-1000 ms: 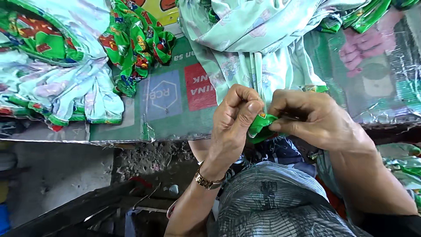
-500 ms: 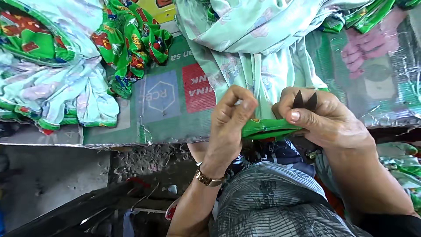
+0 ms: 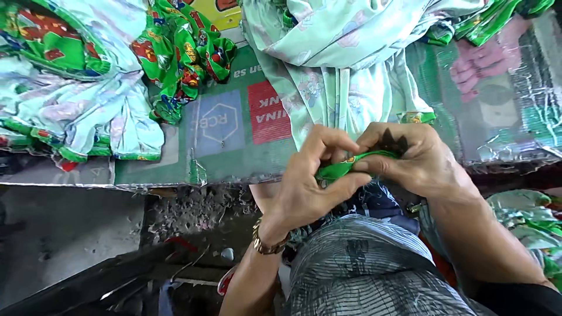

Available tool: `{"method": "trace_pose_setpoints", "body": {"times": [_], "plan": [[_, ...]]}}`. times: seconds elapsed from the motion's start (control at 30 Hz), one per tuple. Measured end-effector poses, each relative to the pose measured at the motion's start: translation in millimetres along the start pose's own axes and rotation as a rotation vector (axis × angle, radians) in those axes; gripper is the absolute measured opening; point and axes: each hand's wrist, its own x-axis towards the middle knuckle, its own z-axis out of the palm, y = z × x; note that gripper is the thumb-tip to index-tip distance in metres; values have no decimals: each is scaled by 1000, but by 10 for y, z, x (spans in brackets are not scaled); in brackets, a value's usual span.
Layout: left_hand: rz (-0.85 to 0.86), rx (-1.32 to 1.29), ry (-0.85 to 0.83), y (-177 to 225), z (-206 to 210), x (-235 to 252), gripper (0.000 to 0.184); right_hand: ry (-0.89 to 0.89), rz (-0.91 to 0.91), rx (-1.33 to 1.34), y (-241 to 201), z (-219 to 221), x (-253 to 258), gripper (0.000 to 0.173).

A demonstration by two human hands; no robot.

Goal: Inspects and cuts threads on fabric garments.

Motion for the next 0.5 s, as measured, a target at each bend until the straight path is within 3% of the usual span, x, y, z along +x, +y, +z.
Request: {"method": "trace_pose_setpoints", "body": {"times": [0.07, 0.13, 0.2, 0.3, 0.43, 0.5], "plan": [[88, 467, 27, 46, -62, -60, 16, 121, -168, -252, 10, 83, -83, 5], [118, 541, 196, 26, -50, -127, 9, 178, -378, -515, 28, 192, -173, 3], [116, 301, 343, 17, -3, -149, 7, 172, -510, -667, 24, 290, -227, 4], [43, -111, 387, 46, 79, -154, 10, 141, -547, -718, 19, 342, -197, 5], [-59, -400, 414, 57, 103, -159, 12, 130, -529, -617, 27, 342, -166, 7], [-83, -516, 440, 57, 106, -160, 12, 143, -501, -511, 20, 356, -172, 18]]}}
